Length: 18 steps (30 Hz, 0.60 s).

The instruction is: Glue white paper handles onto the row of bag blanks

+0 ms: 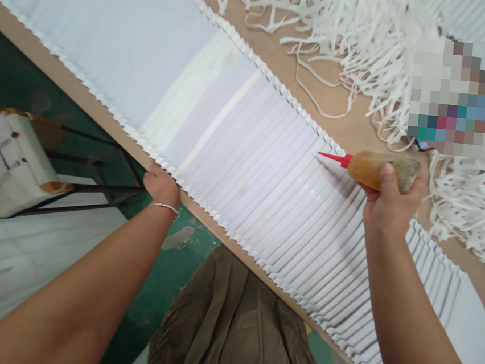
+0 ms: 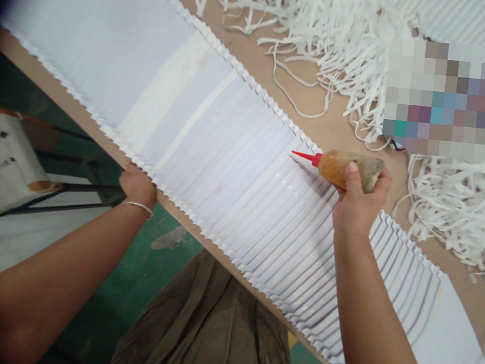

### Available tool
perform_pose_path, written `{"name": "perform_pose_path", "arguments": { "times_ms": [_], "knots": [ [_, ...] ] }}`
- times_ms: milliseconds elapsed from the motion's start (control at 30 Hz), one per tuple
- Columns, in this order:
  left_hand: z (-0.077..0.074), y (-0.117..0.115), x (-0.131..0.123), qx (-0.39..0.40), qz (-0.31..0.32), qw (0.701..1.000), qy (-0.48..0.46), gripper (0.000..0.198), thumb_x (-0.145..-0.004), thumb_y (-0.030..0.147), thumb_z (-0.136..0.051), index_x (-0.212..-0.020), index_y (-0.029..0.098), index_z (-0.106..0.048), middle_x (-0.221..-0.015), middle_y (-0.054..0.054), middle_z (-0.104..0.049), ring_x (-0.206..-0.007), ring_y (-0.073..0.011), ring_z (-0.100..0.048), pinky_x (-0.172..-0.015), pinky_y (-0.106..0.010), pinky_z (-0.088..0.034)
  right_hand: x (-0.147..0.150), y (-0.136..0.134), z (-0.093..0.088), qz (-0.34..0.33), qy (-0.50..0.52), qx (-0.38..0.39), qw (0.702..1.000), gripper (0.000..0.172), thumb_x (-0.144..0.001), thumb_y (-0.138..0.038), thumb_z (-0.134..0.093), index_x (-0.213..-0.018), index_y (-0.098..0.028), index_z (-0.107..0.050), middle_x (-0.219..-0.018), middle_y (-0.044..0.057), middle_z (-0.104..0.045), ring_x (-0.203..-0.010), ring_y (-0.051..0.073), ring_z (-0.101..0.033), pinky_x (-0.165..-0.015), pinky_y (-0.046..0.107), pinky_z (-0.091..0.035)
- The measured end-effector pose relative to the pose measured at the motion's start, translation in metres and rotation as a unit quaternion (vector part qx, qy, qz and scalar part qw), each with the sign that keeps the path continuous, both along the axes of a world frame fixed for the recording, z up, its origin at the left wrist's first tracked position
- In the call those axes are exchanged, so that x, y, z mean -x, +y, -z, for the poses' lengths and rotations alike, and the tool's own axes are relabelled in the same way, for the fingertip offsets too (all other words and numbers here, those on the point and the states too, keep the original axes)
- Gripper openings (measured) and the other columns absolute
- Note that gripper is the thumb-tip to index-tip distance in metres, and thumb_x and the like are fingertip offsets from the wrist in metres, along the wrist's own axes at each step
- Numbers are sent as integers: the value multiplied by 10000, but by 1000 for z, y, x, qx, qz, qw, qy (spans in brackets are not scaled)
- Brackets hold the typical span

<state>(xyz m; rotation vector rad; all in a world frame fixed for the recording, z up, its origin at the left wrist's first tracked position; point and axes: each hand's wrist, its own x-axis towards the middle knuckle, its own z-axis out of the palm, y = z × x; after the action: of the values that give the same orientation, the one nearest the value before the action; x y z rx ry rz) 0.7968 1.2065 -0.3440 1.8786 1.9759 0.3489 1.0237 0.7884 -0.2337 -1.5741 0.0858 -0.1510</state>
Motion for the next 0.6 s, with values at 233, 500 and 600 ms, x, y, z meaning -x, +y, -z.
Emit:
{"name": "perform_pose_path", "arguments": {
  "times_ms": [233, 500, 600],
  "knots": [
    [3, 2, 2, 8, -2, 1000, -8, 523, -1086, 310, -249, -1091, -21, -654, -1159, -272, -676, -1093, -285, -661, -927, -358, -478, -40, 10, 20, 1, 13, 8, 1000, 563, -698, -358, -796, -1117, -268, -431, -1258, 96, -563, -971, 221, -657, -719, 425, -611],
    [-5, -3, -1, 23, -6, 1000, -20, 537, -1096, 315, -219, -1118, -9, -648, -1134, -239, -690, -1023, -266, -674, -906, -358, -490, -35, 14, 18, -3, 22, 8, 1000, 564, -678, -325, -816, -1106, -261, -454, -1192, 79, -578, -972, 228, -661, -735, 437, -598],
    [-9, -5, -3, 23, -3, 1000, -17, 524, -1095, 299, -220, -1106, -9, -643, -1149, -251, -682, -1072, -273, -666, -955, -363, -476, -20, 16, 11, -3, 23, -2, 1000, 560, -667, -327, -836, -1094, -255, -481, -1140, 60, -598, -938, 216, -660, -723, 418, -602]
  ]
}}
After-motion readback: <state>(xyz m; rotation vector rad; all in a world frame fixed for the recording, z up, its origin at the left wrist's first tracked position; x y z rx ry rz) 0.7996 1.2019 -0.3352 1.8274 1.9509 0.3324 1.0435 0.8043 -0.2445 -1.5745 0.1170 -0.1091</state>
